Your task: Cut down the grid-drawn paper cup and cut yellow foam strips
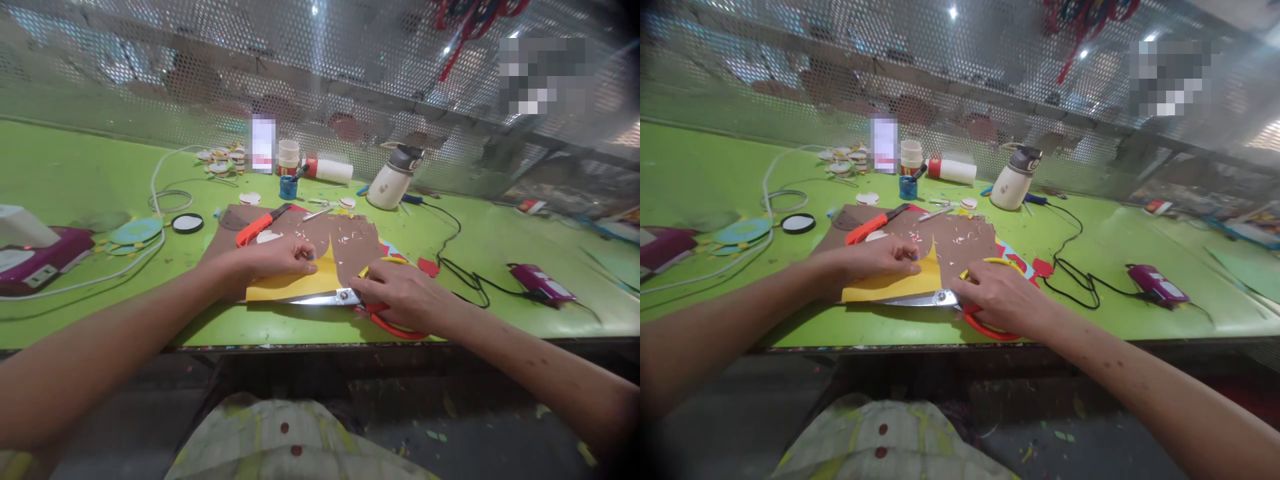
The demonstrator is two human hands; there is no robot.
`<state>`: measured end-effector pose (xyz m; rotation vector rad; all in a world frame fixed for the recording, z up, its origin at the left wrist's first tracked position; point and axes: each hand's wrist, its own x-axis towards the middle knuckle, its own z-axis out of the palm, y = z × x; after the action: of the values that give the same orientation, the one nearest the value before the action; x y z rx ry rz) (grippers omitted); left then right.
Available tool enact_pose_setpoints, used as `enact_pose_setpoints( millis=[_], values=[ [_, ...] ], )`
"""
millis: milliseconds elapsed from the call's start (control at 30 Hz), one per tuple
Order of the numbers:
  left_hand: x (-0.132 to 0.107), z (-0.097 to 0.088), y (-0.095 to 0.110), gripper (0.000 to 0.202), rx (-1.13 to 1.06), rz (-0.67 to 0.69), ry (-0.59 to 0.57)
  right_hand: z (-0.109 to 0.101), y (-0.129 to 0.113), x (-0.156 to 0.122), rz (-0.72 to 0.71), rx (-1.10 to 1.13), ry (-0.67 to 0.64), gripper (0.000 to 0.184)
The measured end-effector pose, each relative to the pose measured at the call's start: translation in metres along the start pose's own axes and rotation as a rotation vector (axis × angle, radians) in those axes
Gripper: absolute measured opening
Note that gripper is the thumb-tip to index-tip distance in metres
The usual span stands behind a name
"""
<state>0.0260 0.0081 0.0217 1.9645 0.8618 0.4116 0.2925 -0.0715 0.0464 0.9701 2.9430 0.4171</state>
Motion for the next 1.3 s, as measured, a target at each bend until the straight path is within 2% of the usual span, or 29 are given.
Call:
enact_pose_setpoints(
  millis=[300,500,767,1000,1167,1300],
  values=[
    [0.001,0.0,-0.005,0.024,0.003,0.03,0.046,0.002,0.0,0.0,-0.002,0.006,-0.002,0.019],
    [-0.001,0.006,0.001,0.021,0.03,0.032,0.112,-0.001,-0.004,0.002,0.014,0.031,0.011,0.03],
    [0.0,0.015,0.005,0.019,0.056,0.045,0.126,-0.002,-0.007,0.009,-0.017,0.03,0.024,0.03],
    [-0.001,0.014,0.006,0.021,0.075,0.053,0.135,-0.002,-0.009,0.009,-0.012,0.032,0.005,0.017],
    [-0.001,0.013,0.005,0.018,0.069,0.065,0.14,-0.002,-0.009,0.007,-0.016,0.031,-0.01,0.024],
    [0.0,0.014,0.001,0.017,0.068,0.077,0.152,-0.001,-0.01,0.011,-0.012,0.032,0.0,0.022]
  ],
)
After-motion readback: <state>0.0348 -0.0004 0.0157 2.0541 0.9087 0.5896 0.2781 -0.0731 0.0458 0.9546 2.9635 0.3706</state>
